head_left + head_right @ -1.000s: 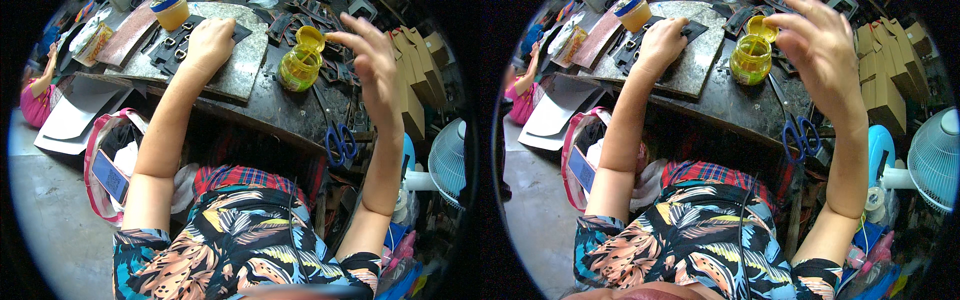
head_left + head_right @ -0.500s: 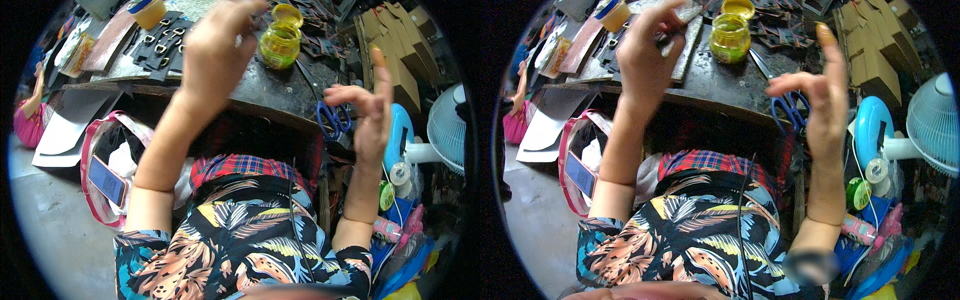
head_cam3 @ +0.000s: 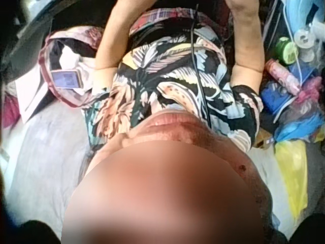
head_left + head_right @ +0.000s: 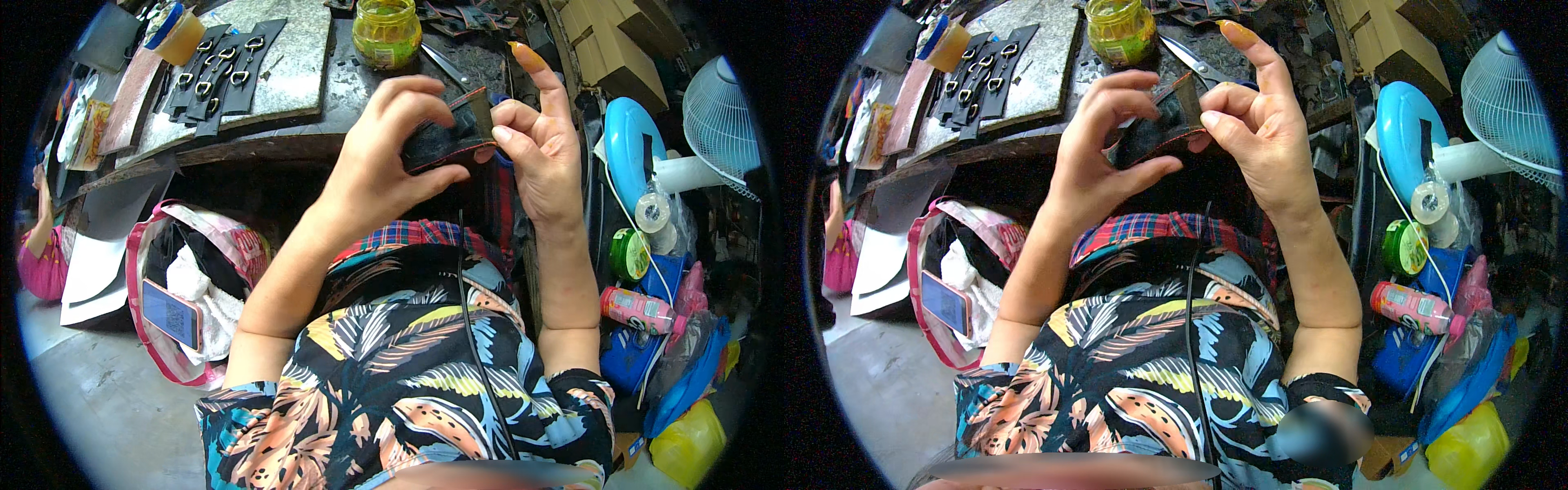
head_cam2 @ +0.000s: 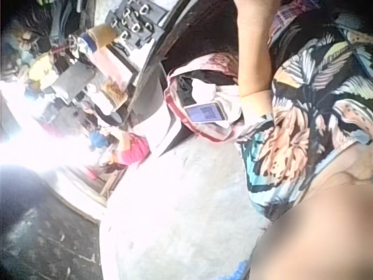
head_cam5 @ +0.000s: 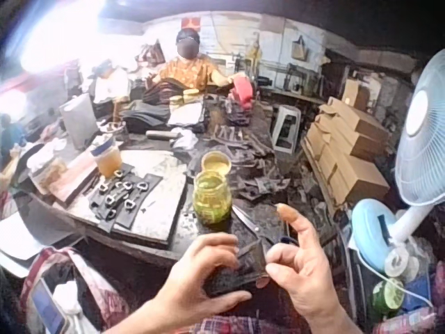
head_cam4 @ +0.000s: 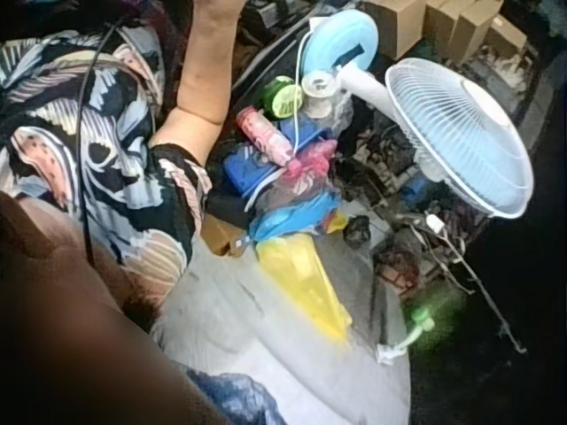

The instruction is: The person applies a yellow substance to the edges of small black leather straps, then attaches metal D-rings to the ends of the straps. The person handles the straps one at a time, repeatedly dipping the edges into a small jar and pressing the metal rings into place.

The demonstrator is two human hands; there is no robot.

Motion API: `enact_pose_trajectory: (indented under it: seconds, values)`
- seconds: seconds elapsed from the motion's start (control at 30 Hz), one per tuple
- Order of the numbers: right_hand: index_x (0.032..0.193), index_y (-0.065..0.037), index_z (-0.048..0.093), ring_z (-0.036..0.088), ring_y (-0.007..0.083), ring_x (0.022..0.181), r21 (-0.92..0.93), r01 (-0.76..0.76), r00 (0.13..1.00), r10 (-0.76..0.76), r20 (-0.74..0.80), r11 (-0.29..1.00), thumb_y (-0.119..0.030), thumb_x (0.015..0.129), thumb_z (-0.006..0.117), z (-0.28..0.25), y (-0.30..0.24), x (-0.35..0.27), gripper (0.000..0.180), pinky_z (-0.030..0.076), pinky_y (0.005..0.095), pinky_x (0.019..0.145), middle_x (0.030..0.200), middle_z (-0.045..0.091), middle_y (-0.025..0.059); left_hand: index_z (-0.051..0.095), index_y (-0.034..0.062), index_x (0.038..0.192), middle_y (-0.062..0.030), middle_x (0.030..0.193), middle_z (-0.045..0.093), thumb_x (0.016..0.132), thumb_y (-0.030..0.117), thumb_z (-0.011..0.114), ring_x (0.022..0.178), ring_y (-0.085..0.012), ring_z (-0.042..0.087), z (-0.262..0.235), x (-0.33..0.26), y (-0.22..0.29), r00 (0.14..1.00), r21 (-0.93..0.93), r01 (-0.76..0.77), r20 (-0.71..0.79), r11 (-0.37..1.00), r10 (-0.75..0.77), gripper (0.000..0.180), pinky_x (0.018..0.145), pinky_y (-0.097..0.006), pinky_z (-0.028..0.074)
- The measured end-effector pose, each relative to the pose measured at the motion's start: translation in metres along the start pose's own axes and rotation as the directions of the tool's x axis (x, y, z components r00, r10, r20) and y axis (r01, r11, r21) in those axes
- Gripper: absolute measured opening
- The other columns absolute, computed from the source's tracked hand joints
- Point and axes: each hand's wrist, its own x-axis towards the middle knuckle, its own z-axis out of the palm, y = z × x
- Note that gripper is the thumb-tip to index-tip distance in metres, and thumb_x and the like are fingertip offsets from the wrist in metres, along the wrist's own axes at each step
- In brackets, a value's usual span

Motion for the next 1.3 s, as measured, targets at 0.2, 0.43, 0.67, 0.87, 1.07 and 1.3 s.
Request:
enact_pose_trajectory:
  seconds: [0.2,0.43,0.67,0.87,1.07,1.3]
  values:
    - [0.155,-0.006,0.022,0.065,0.0095,0.086,-0.016,0.015,1.0,-0.015,-0.021,1.0,0.001,0.089,0.061,-0.004,0.008,-0.007,0.076,0.054,0.0236,0.08,0.094,0.066,0.005,0.063,-0.0047,0.113,-0.0072,0.09,0.07,0.09,0.017,0.075,0.084,-0.0102,0.065,-0.006,0.005,-0.002,0.832,-0.479,0.555,0.329,0.68,-0.447,0.033,0.076,-0.024,0.052]
    - [0.127,-0.004,0.061,0.06,0.0133,0.095,-0.555,0.322,0.938,-0.338,0.076,0.767,0.0,0.091,0.061,-0.008,0.009,-0.006,0.036,0.049,0.0259,0.088,0.102,0.063,0.0057,0.068,-0.0032,0.104,-0.0043,0.091,0.07,0.09,0.012,0.072,0.081,-0.0085,0.064,-0.007,0.008,-0.006,0.802,-0.506,0.592,0.292,0.627,-0.521,0.021,0.076,-0.023,0.051]
    - [0.115,-0.004,0.073,0.06,0.022,0.099,-0.639,0.337,0.937,-0.311,0.157,0.692,-0.001,0.087,0.064,-0.008,0.01,-0.014,0.029,0.05,0.032,0.088,0.111,0.061,0.0106,0.069,-0.0025,0.102,-0.0042,0.089,0.07,0.089,0.012,0.073,0.08,-0.0077,0.064,-0.004,0.006,-0.003,0.825,-0.632,0.552,0.32,0.544,-0.466,0.02,0.073,-0.021,0.051]
    - [0.115,-0.004,0.073,0.055,0.022,0.117,-0.405,0.229,0.973,-0.198,0.118,0.885,-0.003,0.088,0.062,-0.011,0.015,-0.016,0.029,0.043,0.0329,0.101,0.124,0.059,0.0118,0.069,-0.0002,0.101,-0.0014,0.089,0.069,0.089,0.013,0.072,0.078,-0.0058,0.062,-0.004,0.006,-0.003,0.813,-0.691,0.553,0.323,0.466,-0.485,0.018,0.073,-0.02,0.05]
    - [0.116,-0.003,0.072,0.051,0.0228,0.126,-0.308,0.182,0.982,-0.157,0.106,0.934,-0.008,0.089,0.061,-0.011,0.014,-0.017,0.03,0.038,0.0352,0.108,0.132,0.056,0.0137,0.068,0.0007,0.101,0.0001,0.088,0.068,0.089,0.013,0.071,0.078,-0.0047,0.06,-0.003,0.006,0.0,0.826,-0.684,0.532,0.289,0.499,-0.484,0.017,0.072,-0.019,0.048]
    - [0.117,-0.005,0.072,0.045,0.0259,0.135,-0.347,0.171,0.98,-0.124,0.153,0.922,-0.01,0.086,0.06,-0.001,0.012,-0.015,0.033,0.03,0.0391,0.114,0.14,0.052,0.015,0.068,0.0011,0.1,0.0042,0.082,0.063,0.09,0.014,0.072,0.071,0.0,0.055,-0.003,0.003,0.0,0.813,-0.597,0.568,0.3,0.567,-0.499,0.016,0.058,-0.014,0.041]
